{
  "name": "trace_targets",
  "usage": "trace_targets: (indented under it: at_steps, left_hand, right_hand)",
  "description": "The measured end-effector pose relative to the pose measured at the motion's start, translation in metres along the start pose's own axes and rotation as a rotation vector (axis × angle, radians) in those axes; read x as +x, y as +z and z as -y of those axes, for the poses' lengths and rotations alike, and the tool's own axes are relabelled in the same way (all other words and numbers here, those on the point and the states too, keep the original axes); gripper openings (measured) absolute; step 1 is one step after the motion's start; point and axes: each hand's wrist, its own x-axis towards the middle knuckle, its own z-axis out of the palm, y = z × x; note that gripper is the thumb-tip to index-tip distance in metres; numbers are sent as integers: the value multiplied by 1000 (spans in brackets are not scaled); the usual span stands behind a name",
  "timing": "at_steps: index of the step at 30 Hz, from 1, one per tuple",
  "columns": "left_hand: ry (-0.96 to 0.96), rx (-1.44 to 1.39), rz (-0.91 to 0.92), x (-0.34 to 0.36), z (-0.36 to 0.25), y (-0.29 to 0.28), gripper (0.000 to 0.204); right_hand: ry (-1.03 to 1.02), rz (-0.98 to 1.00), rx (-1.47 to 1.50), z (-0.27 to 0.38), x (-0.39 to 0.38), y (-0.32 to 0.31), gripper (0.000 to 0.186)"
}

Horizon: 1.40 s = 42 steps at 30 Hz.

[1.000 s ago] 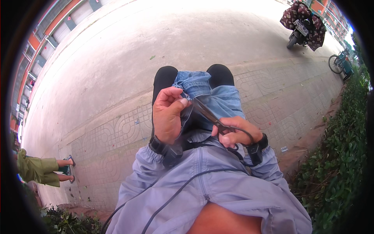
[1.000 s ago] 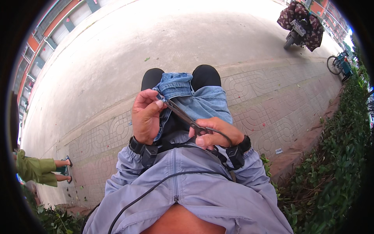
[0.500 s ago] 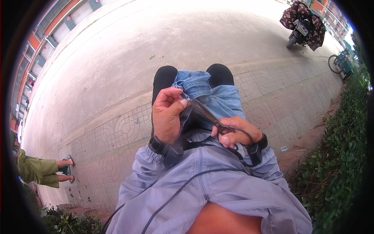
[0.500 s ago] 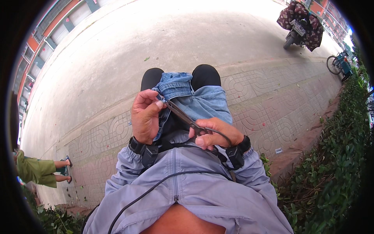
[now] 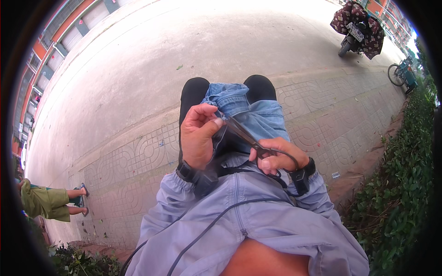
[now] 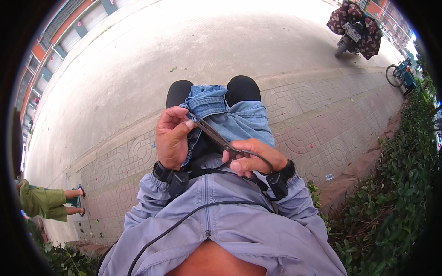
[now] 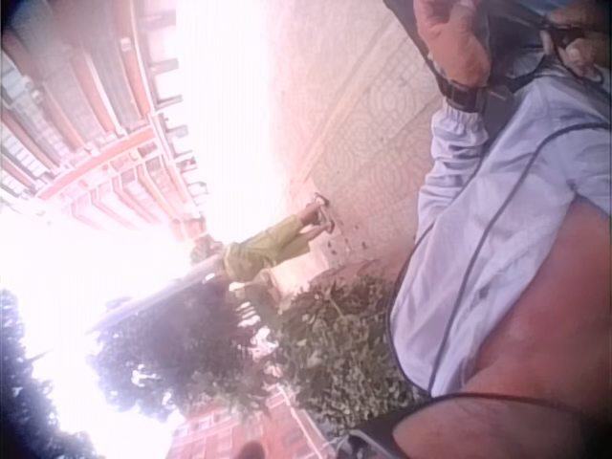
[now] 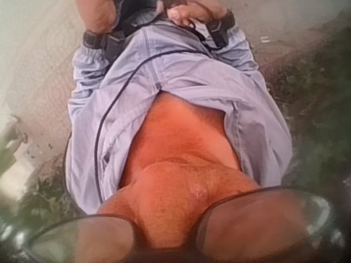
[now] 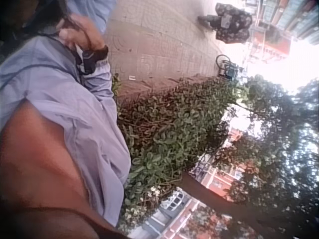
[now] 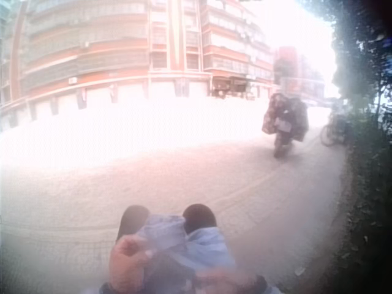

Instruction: Cutting a small section of a leather or denim garment with scissors.

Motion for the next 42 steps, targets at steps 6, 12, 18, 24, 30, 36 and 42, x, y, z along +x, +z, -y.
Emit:
trace_targets:
  at_steps: [6,12,18,24,30,36,42]
  left_hand:
    - [11,47,8,-1,1,2,33]
    - [16,16,24,-1,3,-1,35]
    - [-13,25,1,1,1,0,33]
    - [-19,22,4,1,1,-1,33]
    - [-39,6,10,2,-1,-1,33]
    - [-37,-21,26,2,-1,-2,33]
    - [-41,-26,20,2,-1,-3,33]
  right_hand:
    - [-16,-21,15,-1,3,4,38]
    - [-29,-39,81,-9,5,9,38]
    - [-10,-42,139,-7,5,11,38]
    - [-23,-33,165,-8,6,12,36]
    - [-66,18,257,-20,7,7,38]
    - [-73,27,293,-23,8,7,39]
    - [-61,19,276,-22,8,7,36]
